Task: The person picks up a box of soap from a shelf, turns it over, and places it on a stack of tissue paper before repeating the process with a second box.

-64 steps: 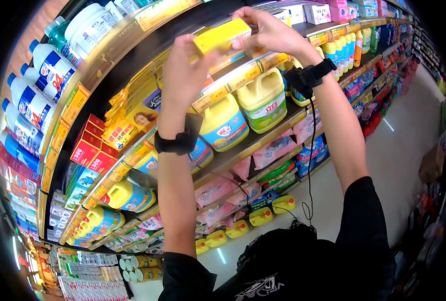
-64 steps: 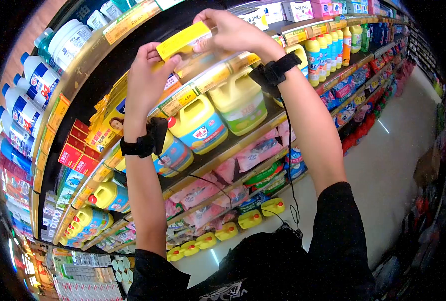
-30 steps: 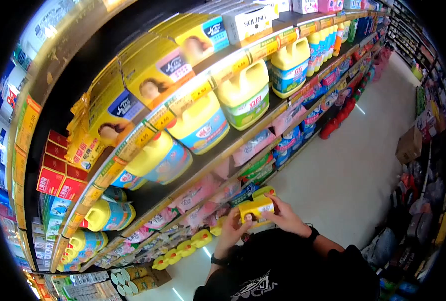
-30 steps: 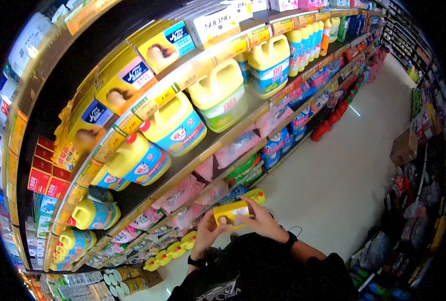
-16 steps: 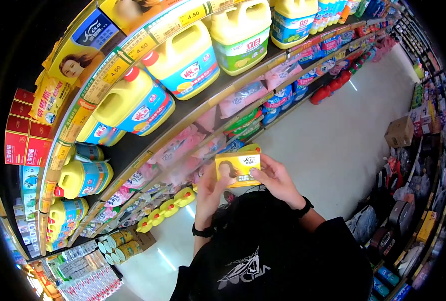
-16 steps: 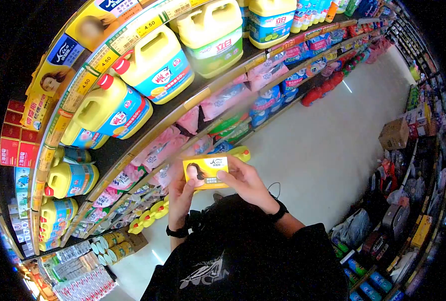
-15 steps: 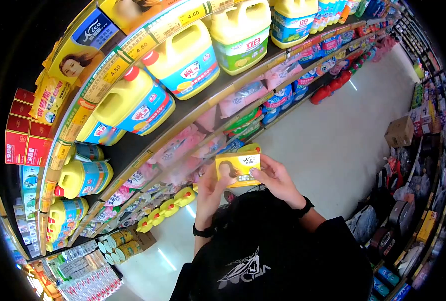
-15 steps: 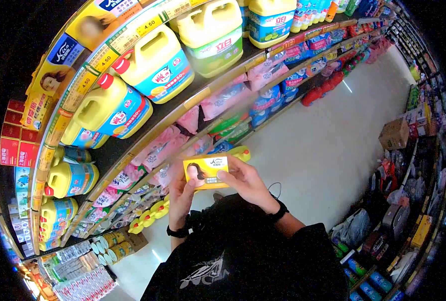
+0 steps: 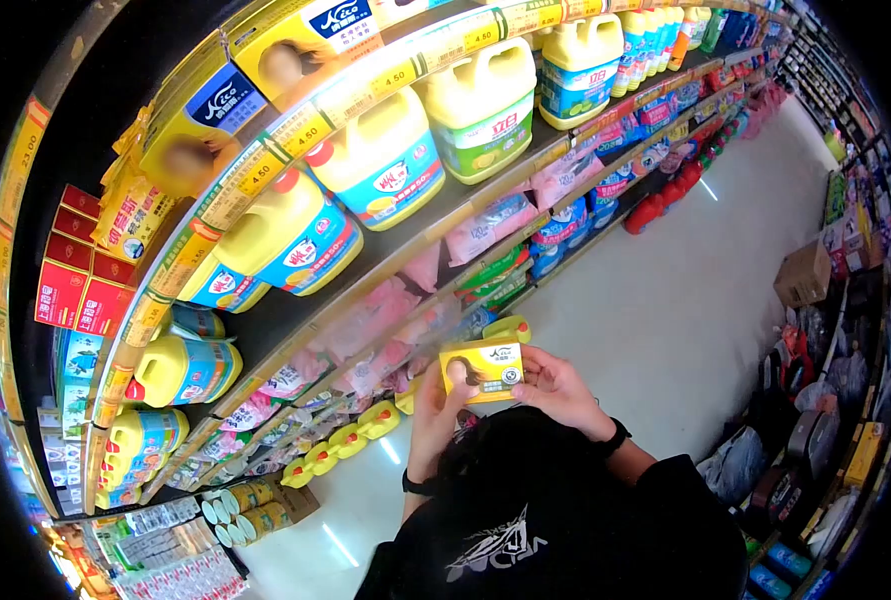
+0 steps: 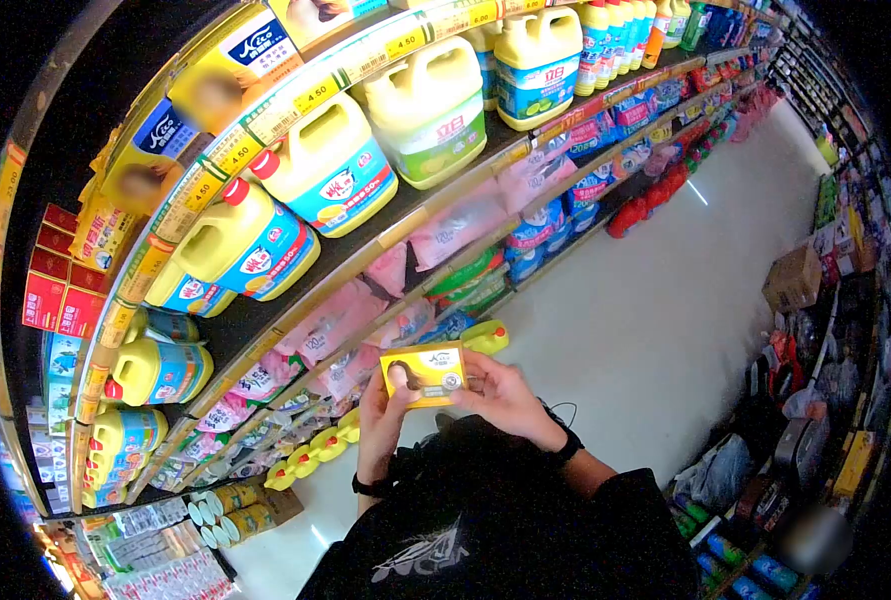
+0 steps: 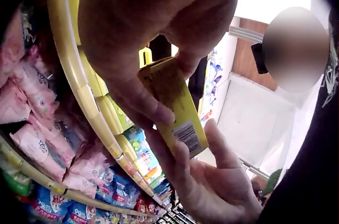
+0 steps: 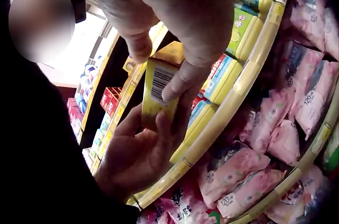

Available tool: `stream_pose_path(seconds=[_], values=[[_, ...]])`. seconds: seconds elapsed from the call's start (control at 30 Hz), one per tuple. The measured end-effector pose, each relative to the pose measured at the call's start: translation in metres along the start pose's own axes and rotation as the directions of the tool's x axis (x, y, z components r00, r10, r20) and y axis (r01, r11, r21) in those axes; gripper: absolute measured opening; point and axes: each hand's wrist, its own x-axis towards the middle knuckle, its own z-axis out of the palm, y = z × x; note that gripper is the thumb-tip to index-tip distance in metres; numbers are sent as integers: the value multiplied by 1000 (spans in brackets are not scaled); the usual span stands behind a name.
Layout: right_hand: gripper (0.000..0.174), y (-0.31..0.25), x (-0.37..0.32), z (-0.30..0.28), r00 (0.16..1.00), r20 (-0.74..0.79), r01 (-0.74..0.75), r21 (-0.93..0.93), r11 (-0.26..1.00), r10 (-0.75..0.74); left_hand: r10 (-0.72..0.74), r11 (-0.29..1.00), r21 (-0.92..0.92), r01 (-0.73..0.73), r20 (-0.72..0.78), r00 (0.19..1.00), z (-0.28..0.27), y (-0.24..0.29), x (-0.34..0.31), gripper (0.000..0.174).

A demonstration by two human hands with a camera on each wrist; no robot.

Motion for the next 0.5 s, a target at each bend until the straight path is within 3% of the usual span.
stream_pose_path(seconds=[0.17, 0.37, 0.5], values=[[74, -3, 2, 9, 993, 112, 34, -2, 999, -33, 22, 1000, -21, -22, -19, 1000, -3, 3, -5, 43], [74, -3, 5, 17, 993, 117, -13, 10, 1000, 12, 34, 998, -56, -39, -82, 996, -9, -1, -11, 45], [72, 0, 7, 18, 992, 125, -13, 6, 1000, 12, 65, 997, 42, -61, -120, 991, -8, 3, -17, 52]])
